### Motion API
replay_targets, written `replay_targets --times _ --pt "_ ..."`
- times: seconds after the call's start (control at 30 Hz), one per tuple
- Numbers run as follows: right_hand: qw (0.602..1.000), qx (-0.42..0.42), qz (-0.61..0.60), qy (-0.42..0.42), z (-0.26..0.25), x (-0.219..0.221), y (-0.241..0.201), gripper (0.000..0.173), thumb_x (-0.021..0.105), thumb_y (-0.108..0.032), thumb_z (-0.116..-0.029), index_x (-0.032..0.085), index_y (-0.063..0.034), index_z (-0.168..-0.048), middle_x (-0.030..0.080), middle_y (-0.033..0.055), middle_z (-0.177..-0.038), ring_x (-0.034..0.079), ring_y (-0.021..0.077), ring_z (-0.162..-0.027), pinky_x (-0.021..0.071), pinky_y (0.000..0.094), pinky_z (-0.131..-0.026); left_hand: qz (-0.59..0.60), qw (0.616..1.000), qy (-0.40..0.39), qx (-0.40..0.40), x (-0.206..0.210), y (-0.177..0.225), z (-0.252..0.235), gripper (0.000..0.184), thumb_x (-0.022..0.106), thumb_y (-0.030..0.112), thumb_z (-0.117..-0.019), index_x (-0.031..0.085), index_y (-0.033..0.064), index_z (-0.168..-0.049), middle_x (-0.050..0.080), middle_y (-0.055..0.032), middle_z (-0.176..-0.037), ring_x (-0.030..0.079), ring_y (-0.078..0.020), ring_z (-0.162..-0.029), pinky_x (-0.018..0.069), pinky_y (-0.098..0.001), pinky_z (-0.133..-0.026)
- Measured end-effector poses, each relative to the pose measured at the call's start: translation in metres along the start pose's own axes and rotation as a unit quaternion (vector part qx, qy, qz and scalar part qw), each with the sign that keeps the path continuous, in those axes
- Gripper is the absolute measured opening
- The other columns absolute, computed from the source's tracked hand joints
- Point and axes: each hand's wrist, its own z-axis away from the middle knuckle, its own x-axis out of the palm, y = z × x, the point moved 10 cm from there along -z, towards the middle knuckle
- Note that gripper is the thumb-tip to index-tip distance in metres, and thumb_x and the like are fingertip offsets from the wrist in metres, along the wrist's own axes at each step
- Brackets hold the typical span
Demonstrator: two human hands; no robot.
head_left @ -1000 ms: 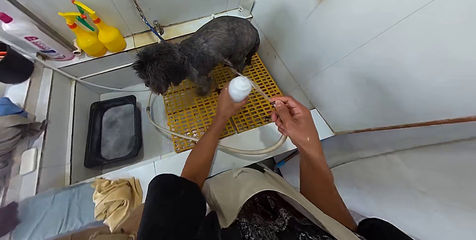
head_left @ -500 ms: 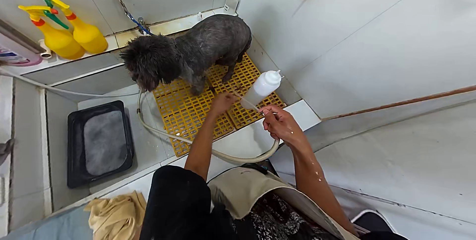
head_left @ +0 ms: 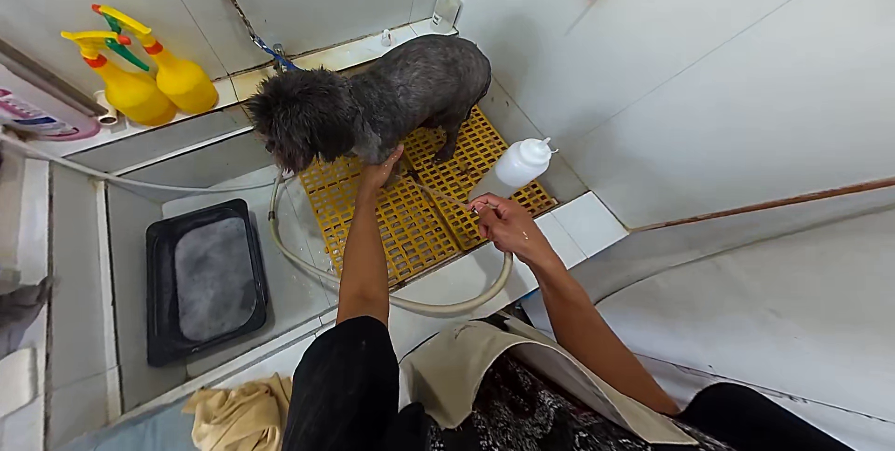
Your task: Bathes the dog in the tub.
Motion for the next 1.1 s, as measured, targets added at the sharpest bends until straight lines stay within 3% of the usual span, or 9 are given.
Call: replay_targets --times 0.1,0.2,0.3,0.4,0.53,0.73,0.9,1.03,1.1 --pt "0.997 -0.024 -0.070 0.013 0.000 -0.004 -0.002 0.028 0.044 -0.022 -0.1102 0.066 -0.0078 -0.121 0.058 -0.0017 -0.063 0.045 0.0043 -0.042 0.0359 0.0195 -0.038 0.029 0.999 -0.012 -0.003 -0.008 0.009 0.009 0.081 0.066 0.068 -0.0882 0.056 0.0090 -0.142 0.065 -0.0162 -0.133 0.062 -0.0266 -0.124 0.0486 -0.0511 -0.108" --pt "0.997 -0.027 -0.076 -0.009 -0.003 0.003 -0.009 0.027 0.044 -0.021 -0.1102 0.066 -0.0073 -0.120 0.058 -0.0020 -0.063 0.044 0.0035 -0.042 0.0355 0.0192 -0.038 0.021 0.999 -0.043 -0.016 -0.023 0.018 0.019 0.072 0.064 0.066 -0.0914 0.062 0.0048 -0.130 0.071 -0.0147 -0.103 0.070 -0.0228 -0.087 0.0593 -0.0437 -0.082" --pt "0.997 -0.020 -0.072 -0.034 -0.009 0.011 -0.018 0.026 0.044 -0.018 -0.1100 0.066 -0.0075 -0.120 0.059 -0.0018 -0.064 0.044 0.0034 -0.043 0.0361 0.0188 -0.039 0.040 0.991 -0.130 0.014 -0.030 0.034 0.028 0.050 0.059 0.054 -0.0999 0.067 0.0090 -0.119 0.067 -0.0035 -0.079 0.062 -0.0112 -0.062 0.0553 -0.0274 -0.061" --pt "0.994 -0.036 -0.093 -0.051 -0.014 0.017 -0.033 0.025 0.046 -0.019 -0.1101 0.066 -0.0078 -0.121 0.059 -0.0015 -0.064 0.044 0.0031 -0.042 0.0348 0.0178 -0.039 0.055 0.977 -0.198 0.050 -0.031 0.046 0.033 0.039 0.054 0.039 -0.1061 0.067 0.0047 -0.118 0.072 -0.0057 -0.097 0.069 -0.0128 -0.073 0.0593 -0.0282 -0.068" --pt "0.997 -0.051 0.005 -0.055 -0.025 0.027 -0.044 0.026 0.047 -0.022 -0.1099 0.069 -0.0097 -0.116 0.060 -0.0027 -0.065 0.049 0.0026 -0.048 0.0400 0.0192 -0.045 0.118 0.968 -0.213 0.059 -0.024 0.038 0.029 0.036 0.052 0.034 -0.1077 0.065 0.0003 -0.111 0.072 -0.0069 -0.090 0.072 -0.0167 -0.078 0.0617 -0.0336 -0.076" --pt "0.993 -0.037 0.093 -0.063 -0.032 0.046 -0.041 0.028 0.046 -0.025 -0.1105 0.070 -0.0130 -0.114 0.062 -0.0021 -0.068 0.053 0.0040 -0.053 0.0455 0.0233 -0.053 0.103 0.983 -0.144 0.052 -0.037 -0.005 0.020 0.047 0.044 0.040 -0.1095 0.067 -0.0003 -0.105 0.072 -0.0055 -0.087 0.069 -0.0134 -0.076 0.0594 -0.0326 -0.076" --pt "0.994 -0.040 0.077 -0.074 -0.033 0.045 -0.035 0.026 0.047 -0.023 -0.1104 0.070 -0.0117 -0.113 0.062 0.0004 -0.067 0.052 0.0063 -0.051 0.0436 0.0244 -0.050 -0.021 0.990 -0.093 0.107 -0.056 -0.020 0.022 0.072 0.020 0.053 -0.1099 0.065 -0.0027 -0.116 0.071 -0.0130 -0.096 0.067 -0.0190 -0.084 0.0556 -0.0409 -0.081" --pt "0.995 -0.041 0.055 -0.072 -0.029 0.045 -0.031 0.026 0.047 -0.023 -0.1103 0.070 -0.0121 -0.113 0.062 -0.0002 -0.066 0.052 0.0061 -0.050 0.0434 0.0237 -0.049 -0.004 0.999 0.006 0.047 -0.060 -0.057 0.039 0.074 0.025 0.063 -0.1059 0.064 0.0009 -0.101 0.057 -0.0081 -0.068 0.055 -0.0169 -0.054 0.0519 -0.0345 -0.054" --pt "0.997 -0.043 0.032 -0.056 -0.030 0.040 -0.033 0.026 0.047 -0.021 -0.1099 0.070 -0.0110 -0.114 0.061 -0.0006 -0.065 0.050 0.0051 -0.049 0.0426 0.0227 -0.048 -0.002 0.996 0.064 0.069 -0.061 -0.043 0.041 0.067 0.029 0.057 -0.1079 0.063 0.0006 -0.099 0.055 -0.0092 -0.070 0.052 -0.0178 -0.056 0.0496 -0.0363 -0.056"
